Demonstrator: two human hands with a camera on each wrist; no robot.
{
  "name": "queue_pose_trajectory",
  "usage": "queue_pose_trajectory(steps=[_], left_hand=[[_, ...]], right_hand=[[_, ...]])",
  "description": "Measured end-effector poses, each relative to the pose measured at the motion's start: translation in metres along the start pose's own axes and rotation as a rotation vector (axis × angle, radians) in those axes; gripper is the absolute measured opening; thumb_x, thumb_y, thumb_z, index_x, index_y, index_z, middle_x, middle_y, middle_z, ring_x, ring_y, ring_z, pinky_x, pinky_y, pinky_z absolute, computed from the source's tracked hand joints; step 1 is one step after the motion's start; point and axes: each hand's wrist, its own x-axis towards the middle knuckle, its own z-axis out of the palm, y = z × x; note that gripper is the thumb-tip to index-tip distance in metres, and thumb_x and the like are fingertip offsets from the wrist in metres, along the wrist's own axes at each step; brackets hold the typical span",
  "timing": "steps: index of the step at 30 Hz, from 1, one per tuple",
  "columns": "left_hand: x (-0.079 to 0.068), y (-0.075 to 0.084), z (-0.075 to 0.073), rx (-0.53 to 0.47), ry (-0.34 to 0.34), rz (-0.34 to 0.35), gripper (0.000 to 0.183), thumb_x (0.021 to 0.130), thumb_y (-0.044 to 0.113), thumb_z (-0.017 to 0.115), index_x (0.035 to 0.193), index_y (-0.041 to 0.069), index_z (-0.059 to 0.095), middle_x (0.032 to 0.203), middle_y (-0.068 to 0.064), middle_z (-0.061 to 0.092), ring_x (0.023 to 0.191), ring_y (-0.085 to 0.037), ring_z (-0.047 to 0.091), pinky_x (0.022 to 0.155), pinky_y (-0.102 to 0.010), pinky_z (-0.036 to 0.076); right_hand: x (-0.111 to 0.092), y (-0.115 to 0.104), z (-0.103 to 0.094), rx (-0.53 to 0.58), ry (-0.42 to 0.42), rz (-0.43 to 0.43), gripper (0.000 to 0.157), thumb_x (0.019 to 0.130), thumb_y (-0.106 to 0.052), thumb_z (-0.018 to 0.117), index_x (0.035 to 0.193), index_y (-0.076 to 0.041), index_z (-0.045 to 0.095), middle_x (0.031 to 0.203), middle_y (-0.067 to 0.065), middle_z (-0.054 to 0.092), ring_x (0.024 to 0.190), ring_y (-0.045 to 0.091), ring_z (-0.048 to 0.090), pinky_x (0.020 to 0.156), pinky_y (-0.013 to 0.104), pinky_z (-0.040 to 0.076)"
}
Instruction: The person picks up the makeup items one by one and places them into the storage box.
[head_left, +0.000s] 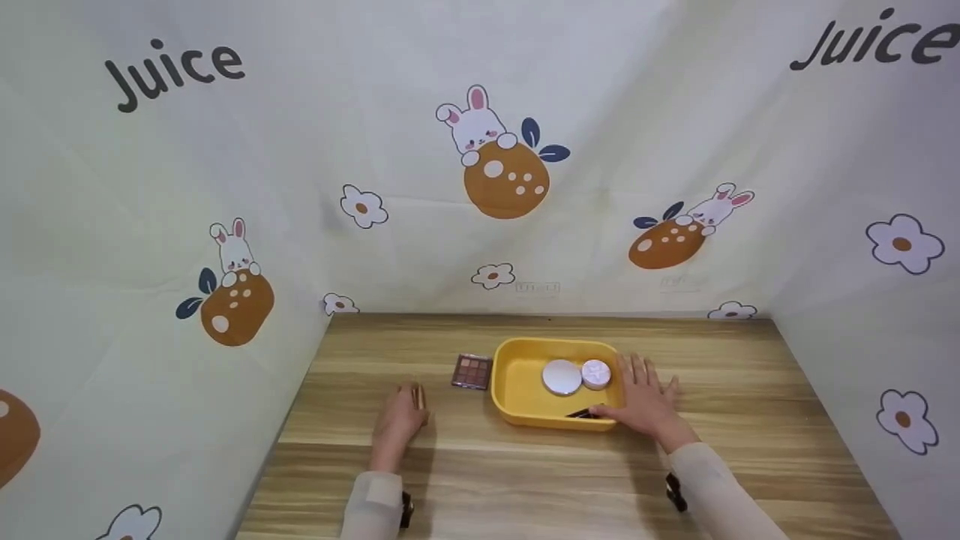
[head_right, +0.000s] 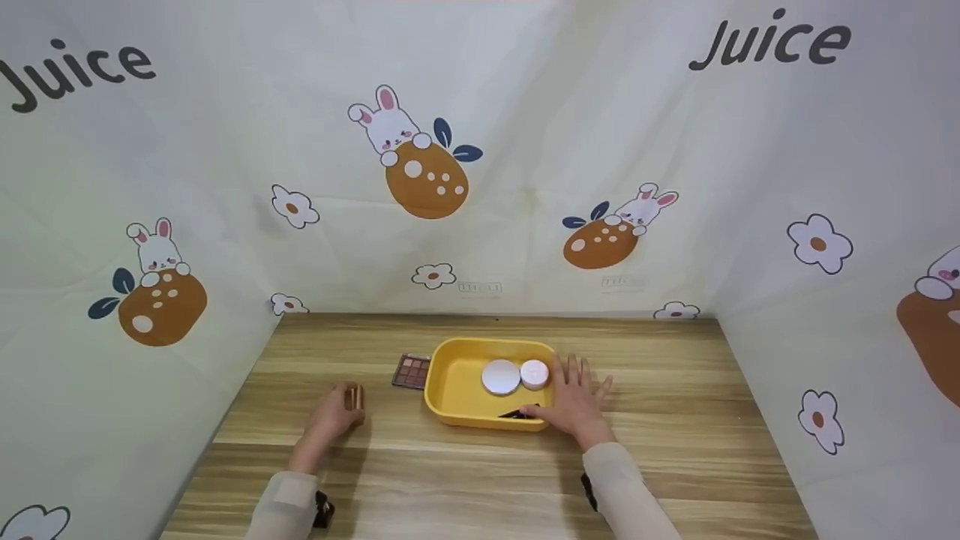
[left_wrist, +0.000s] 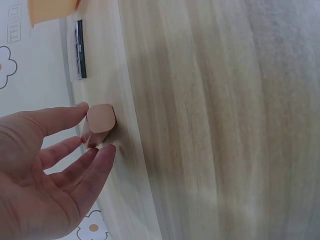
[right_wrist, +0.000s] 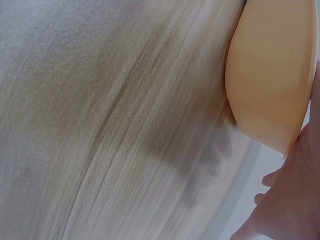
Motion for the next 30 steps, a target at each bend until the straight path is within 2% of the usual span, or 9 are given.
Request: queue_pose_trajectory(steps=[12,23,30], left_hand=[[-0.0004,0.0024,0.0046,0.075,0.056,0.024,0.048,0.085,0.005,0.066,0.132,0.001,0.056,0.12,-0.023,0.063,0.105,-0.038,0.064,0.087,-0.052,0.054],[-0.0019,0.0064,0.0032,0.064,0.06,0.015,0.043,0.09,0.005,0.064,0.132,0.002,0.057,0.113,-0.021,0.066,0.095,-0.033,0.066,0.08,-0.05,0.056],[-0.0039,0.0066,0.0028,0.026,0.057,-0.005,0.04,0.093,0.006,0.062,0.132,0.004,0.057,0.115,-0.018,0.065,0.097,-0.03,0.065,0.085,-0.048,0.055]], right_hand=[[0.0009,-0.0003,-0.0011,0.016,-0.008,0.0,0.12,0.076,-0.074,0.067,0.159,-0.006,0.013,0.164,0.029,0.011,0.15,0.053,0.006,0.107,0.083,-0.005],[0.0017,-0.0004,0.0001,0.013,-0.011,0.01,0.12,0.076,-0.075,0.066,0.16,-0.008,0.013,0.165,0.027,0.011,0.15,0.053,0.006,0.108,0.082,-0.004],[0.0007,0.0005,0.0006,0.023,-0.017,0.013,0.121,0.075,-0.075,0.066,0.16,-0.008,0.012,0.165,0.027,0.01,0.15,0.053,0.005,0.107,0.082,-0.005]])
